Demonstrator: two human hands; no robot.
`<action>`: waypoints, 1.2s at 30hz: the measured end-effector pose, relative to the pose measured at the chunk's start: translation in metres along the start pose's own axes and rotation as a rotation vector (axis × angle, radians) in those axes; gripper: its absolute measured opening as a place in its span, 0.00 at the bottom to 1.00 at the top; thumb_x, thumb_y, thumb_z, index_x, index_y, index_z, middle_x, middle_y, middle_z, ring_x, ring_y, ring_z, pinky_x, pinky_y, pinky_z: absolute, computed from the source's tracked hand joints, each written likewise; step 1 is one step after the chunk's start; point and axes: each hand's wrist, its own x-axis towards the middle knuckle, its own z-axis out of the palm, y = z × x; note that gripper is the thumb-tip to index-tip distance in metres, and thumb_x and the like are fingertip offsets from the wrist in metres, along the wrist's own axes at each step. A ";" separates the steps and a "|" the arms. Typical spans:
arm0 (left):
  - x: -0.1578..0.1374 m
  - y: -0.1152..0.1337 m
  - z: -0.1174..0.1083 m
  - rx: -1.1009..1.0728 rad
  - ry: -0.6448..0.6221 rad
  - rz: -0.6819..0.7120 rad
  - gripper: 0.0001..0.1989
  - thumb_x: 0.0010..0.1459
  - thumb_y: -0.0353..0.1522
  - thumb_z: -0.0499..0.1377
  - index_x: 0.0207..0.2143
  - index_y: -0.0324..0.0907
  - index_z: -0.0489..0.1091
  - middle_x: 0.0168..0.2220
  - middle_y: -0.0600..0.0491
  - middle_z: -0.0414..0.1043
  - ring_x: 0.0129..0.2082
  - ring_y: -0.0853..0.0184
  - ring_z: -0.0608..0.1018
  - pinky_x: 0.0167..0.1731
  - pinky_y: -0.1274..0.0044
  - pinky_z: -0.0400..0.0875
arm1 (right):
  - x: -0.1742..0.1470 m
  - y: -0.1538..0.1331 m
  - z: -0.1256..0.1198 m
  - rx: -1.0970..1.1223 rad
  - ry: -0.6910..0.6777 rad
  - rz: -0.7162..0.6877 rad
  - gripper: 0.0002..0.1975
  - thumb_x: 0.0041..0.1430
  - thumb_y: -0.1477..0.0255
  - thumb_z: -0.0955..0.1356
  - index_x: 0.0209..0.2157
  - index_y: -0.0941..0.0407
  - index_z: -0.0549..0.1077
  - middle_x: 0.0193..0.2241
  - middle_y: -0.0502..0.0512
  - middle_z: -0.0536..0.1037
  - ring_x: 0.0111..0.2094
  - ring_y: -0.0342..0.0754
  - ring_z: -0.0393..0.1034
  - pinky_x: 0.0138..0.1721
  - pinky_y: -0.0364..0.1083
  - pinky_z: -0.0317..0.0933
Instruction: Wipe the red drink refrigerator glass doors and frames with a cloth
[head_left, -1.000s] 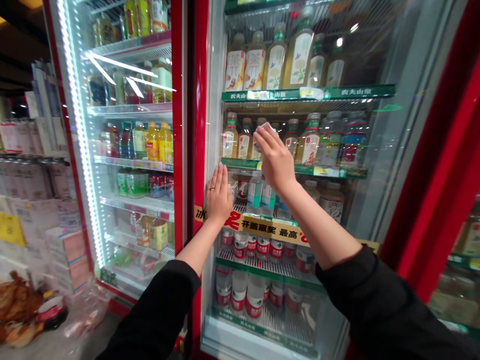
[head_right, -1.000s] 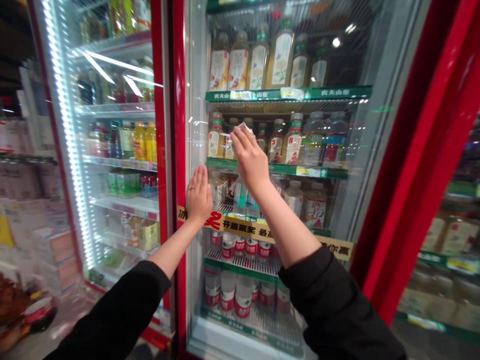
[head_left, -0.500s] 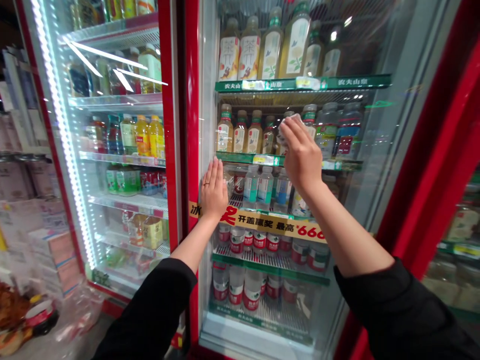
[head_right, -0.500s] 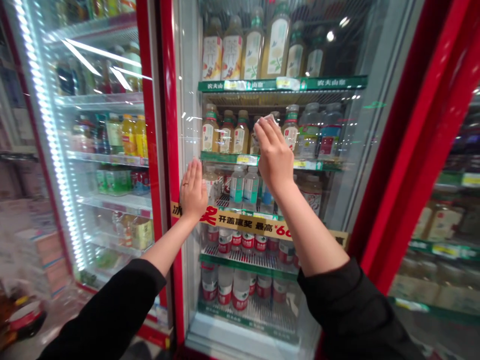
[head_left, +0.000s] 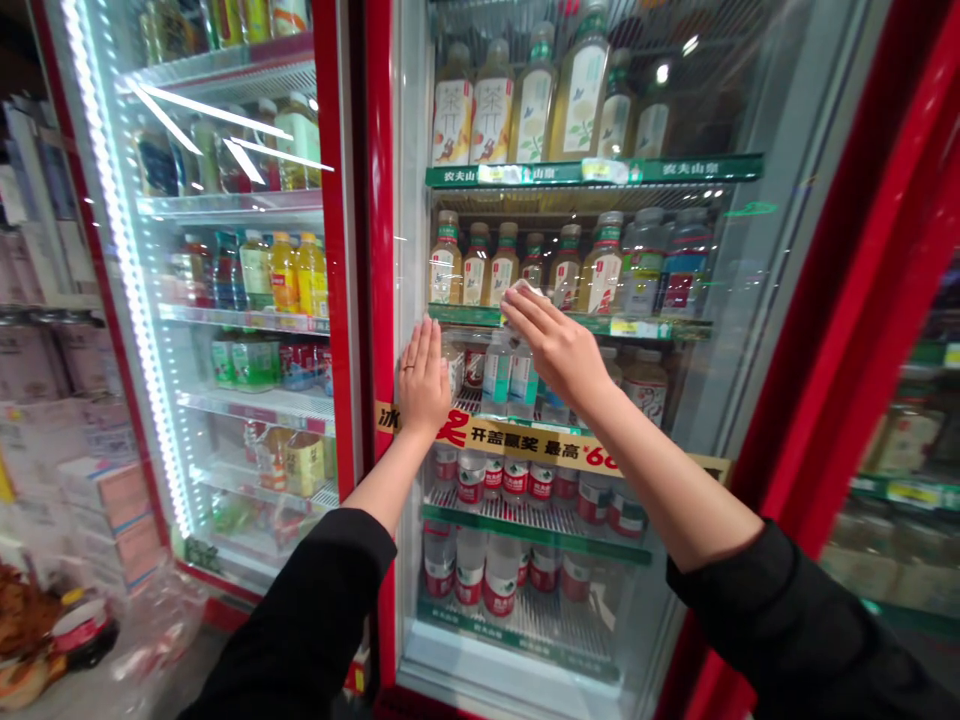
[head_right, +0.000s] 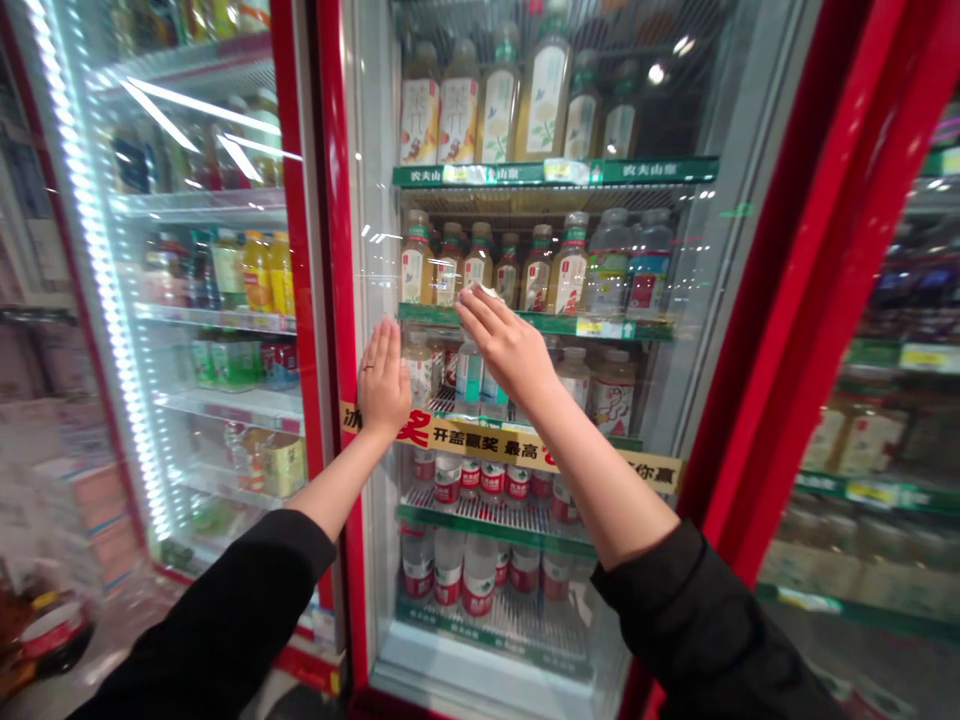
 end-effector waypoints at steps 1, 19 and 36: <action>0.000 0.000 0.000 -0.001 0.002 0.003 0.32 0.76 0.29 0.45 0.80 0.39 0.52 0.79 0.45 0.54 0.81 0.60 0.56 0.80 0.60 0.52 | 0.002 0.004 0.000 -0.004 0.040 0.036 0.36 0.69 0.88 0.60 0.74 0.51 0.67 0.70 0.56 0.74 0.74 0.57 0.65 0.72 0.63 0.69; -0.002 -0.003 0.003 0.032 0.023 0.041 0.35 0.76 0.28 0.46 0.82 0.45 0.43 0.80 0.49 0.52 0.81 0.60 0.55 0.80 0.59 0.55 | 0.006 -0.009 0.017 -0.016 0.106 0.057 0.36 0.72 0.86 0.62 0.75 0.48 0.65 0.70 0.56 0.75 0.74 0.58 0.65 0.71 0.63 0.71; -0.003 0.038 0.000 -0.085 -0.055 0.068 0.39 0.76 0.26 0.45 0.82 0.53 0.33 0.81 0.53 0.46 0.81 0.58 0.54 0.79 0.55 0.57 | -0.005 0.018 -0.014 0.005 0.111 0.153 0.33 0.70 0.88 0.59 0.69 0.52 0.74 0.69 0.57 0.75 0.74 0.57 0.65 0.73 0.62 0.68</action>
